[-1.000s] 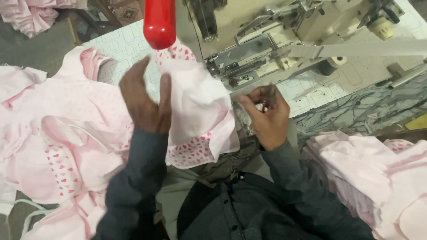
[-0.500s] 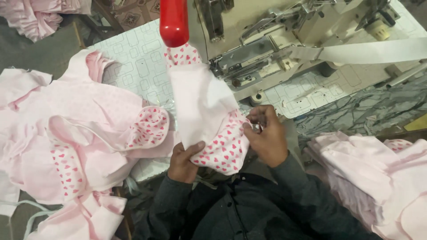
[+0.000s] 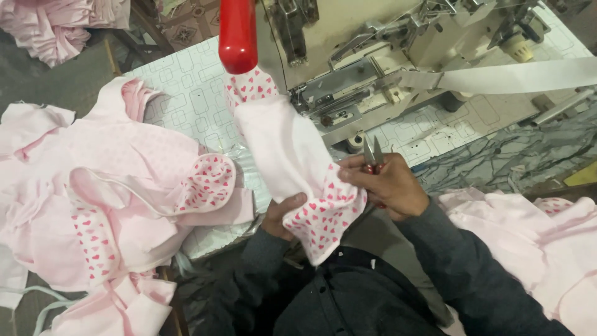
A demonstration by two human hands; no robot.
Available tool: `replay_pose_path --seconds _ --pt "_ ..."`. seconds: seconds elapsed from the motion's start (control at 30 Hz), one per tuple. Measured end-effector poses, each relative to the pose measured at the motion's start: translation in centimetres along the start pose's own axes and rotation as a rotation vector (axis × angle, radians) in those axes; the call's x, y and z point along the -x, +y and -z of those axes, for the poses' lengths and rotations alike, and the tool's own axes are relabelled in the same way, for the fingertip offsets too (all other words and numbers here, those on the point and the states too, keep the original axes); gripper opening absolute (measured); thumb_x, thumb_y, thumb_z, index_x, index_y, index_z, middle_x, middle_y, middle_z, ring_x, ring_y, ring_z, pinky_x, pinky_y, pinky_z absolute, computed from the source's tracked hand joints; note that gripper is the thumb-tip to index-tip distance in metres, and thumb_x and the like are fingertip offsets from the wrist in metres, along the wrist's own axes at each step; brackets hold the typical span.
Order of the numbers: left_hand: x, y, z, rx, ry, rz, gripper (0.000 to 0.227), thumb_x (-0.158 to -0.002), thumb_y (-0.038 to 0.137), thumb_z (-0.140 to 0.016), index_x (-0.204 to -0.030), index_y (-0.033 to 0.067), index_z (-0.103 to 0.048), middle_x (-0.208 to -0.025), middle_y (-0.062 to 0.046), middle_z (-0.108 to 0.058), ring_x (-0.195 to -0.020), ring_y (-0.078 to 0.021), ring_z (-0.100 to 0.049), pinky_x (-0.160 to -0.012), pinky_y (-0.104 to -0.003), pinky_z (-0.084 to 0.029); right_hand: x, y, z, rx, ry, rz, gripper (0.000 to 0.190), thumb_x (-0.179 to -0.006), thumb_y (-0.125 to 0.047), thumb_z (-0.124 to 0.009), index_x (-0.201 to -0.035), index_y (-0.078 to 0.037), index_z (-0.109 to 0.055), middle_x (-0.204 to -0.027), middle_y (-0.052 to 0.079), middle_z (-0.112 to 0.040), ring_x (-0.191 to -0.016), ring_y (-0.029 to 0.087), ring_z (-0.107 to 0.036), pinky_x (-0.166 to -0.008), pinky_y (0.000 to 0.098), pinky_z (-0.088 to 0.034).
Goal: Trimming loose threads from baby clothes and folding them neatly on a workbench
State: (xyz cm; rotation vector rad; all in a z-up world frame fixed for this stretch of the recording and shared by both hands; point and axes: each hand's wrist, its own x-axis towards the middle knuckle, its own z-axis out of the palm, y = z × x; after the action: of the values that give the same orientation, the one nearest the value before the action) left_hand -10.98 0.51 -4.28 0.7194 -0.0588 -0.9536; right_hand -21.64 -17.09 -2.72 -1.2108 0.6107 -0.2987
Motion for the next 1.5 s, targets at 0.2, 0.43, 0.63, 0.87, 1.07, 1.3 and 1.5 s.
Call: replay_pose_path --seconds 0.2,0.43,0.63,0.87,1.07,1.3,1.5 --pt "3.2 3.9 -5.5 -0.494 0.427 -0.127 0.069 -0.060 0.012 -0.093 -0.124 0.0026 -0.068 -0.106 -0.020 -0.076 -0.096 -0.0319 -0.073 -0.087 -0.053 -0.058 0.1 2.7 3.2 -0.093 0.003 -0.058 0.030 -0.080 0.006 -0.082 -0.107 0.014 -0.075 -0.064 0.016 -0.070 -0.033 0.001 -0.041 -0.027 0.0140 -0.027" --pt "-0.6 9.1 -8.0 -0.900 0.547 -0.117 0.054 -0.058 0.024 -0.099 -0.102 -0.0002 -0.078 -0.088 -0.017 -0.077 -0.076 -0.0277 -0.074 -0.073 -0.043 -0.061 -1.7 0.3 0.4 -0.126 0.042 -0.028 0.032 -0.080 0.001 -0.084 -0.109 0.012 -0.075 -0.067 0.013 -0.069 -0.042 0.005 -0.052 -0.029 0.0123 -0.026" --pt "-6.7 15.6 -0.2 -1.436 0.481 -0.183 0.054 -0.064 0.028 -0.099 -0.095 -0.0075 -0.073 -0.080 -0.023 -0.070 -0.066 -0.0349 -0.069 -0.060 -0.046 -0.053 -3.7 2.4 -1.8 -0.258 0.084 0.011 0.032 -0.079 -0.001 -0.087 -0.108 0.006 -0.076 -0.076 0.014 -0.076 -0.057 0.012 -0.068 -0.030 0.0124 -0.029" --pt "-3.2 17.3 -0.8 -1.453 0.439 -0.352 0.056 -0.078 0.043 -0.092 -0.110 0.0021 -0.073 -0.090 -0.019 -0.072 -0.082 -0.0350 -0.073 -0.075 -0.048 -0.056 -4.3 3.6 -5.7 -0.374 0.211 0.130 0.036 -0.080 -0.003 -0.088 -0.105 0.003 -0.063 -0.086 0.017 -0.079 -0.065 0.014 -0.072 -0.033 0.0142 -0.035" --pt "1.3 14.2 8.3 -1.471 0.754 -0.640 0.048 -0.094 0.034 -0.088 -0.120 0.0002 -0.066 -0.088 -0.017 -0.069 -0.080 -0.0317 -0.069 -0.069 -0.040 -0.058 -3.0 2.5 -8.2 -0.449 0.260 0.161 0.031 -0.089 -0.015 -0.082 -0.107 -0.002 -0.060 -0.077 0.007 -0.066 -0.055 0.010 -0.058 -0.031 0.0153 -0.032" --pt "-4.0 10.6 -0.6 -2.155 -0.343 -1.249 0.036 -0.100 0.028 -0.065 -0.135 0.0195 -0.070 -0.117 -0.007 -0.065 -0.113 -0.0316 -0.061 -0.098 -0.048 -0.047 -1.9 6.5 -9.6 -0.439 0.120 0.076 0.024 -0.084 -0.007 -0.087 -0.090 0.001 -0.065 -0.058 0.006 -0.060 -0.030 0.008 -0.043 -0.025 0.0202 -0.031" --pt "-5.3 11.4 -1.5 -2.361 -0.431 -0.933 0.038 -0.103 0.035 -0.062 -0.138 0.0232 -0.067 -0.115 -0.009 -0.064 -0.110 -0.0332 -0.062 -0.102 -0.055 -0.042 -1.9 7.4 -9.4 -0.504 0.099 0.056 0.034 -0.081 -0.002 -0.089 -0.068 -0.004 -0.058 -0.054 -0.001 -0.042 -0.028 0.010 -0.038 -0.023 0.0231 -0.028"
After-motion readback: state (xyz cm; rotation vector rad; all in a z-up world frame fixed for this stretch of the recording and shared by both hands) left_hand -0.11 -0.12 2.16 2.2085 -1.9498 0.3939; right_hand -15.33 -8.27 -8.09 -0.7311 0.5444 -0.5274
